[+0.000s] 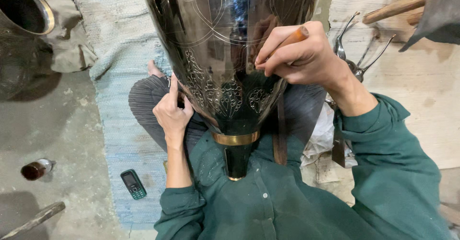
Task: The person sits cross-legged on the floor and uses a hammer and a small chisel to engrave decorative patterns onto a large dark metal vase. The person repeatedly taps the chisel with the hammer to create fine lines and motifs on the vase surface.
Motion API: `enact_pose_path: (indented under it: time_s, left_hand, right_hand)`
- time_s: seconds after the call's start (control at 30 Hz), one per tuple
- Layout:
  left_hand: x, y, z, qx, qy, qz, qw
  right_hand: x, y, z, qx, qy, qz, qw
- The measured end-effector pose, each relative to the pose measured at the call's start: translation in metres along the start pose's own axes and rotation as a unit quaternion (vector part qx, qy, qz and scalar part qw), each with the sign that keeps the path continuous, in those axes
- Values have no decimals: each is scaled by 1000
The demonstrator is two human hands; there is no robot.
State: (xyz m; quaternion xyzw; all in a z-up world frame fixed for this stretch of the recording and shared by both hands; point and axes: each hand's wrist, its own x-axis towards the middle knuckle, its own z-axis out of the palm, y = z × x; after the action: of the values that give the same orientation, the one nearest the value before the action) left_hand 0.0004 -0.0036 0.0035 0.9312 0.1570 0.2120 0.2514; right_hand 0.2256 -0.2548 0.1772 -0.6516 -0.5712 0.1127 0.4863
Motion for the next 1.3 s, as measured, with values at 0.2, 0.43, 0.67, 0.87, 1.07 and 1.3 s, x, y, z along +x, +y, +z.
enact_pose_path:
  time_s: [0.2, 0.43, 0.67, 0.87, 1.07, 1.3]
  left_hand:
    - [1, -1, 1, 7, -2, -2, 1000]
    - [-1, -4, 2, 5, 0, -1, 1000]
    - [4, 7, -7, -191, 73, -87, 975]
    - [7, 66, -67, -302, 16, 22, 953]
    - [12, 124, -86, -226, -93, 184, 952]
    - [-3, 122, -85, -371, -229, 59, 898]
  right_hand:
    - [15, -9, -9, -4, -50, 3, 999]
    - [23, -13, -16, -37, -95, 18, 995]
    - [-6, -25, 10, 14, 95, 62, 993]
    - [-46, -68, 75, -65, 155, 131, 977]
    - [-52, -99, 121, -128, 76, 39, 988]
    - [-109, -86, 131, 48, 164, 116, 978]
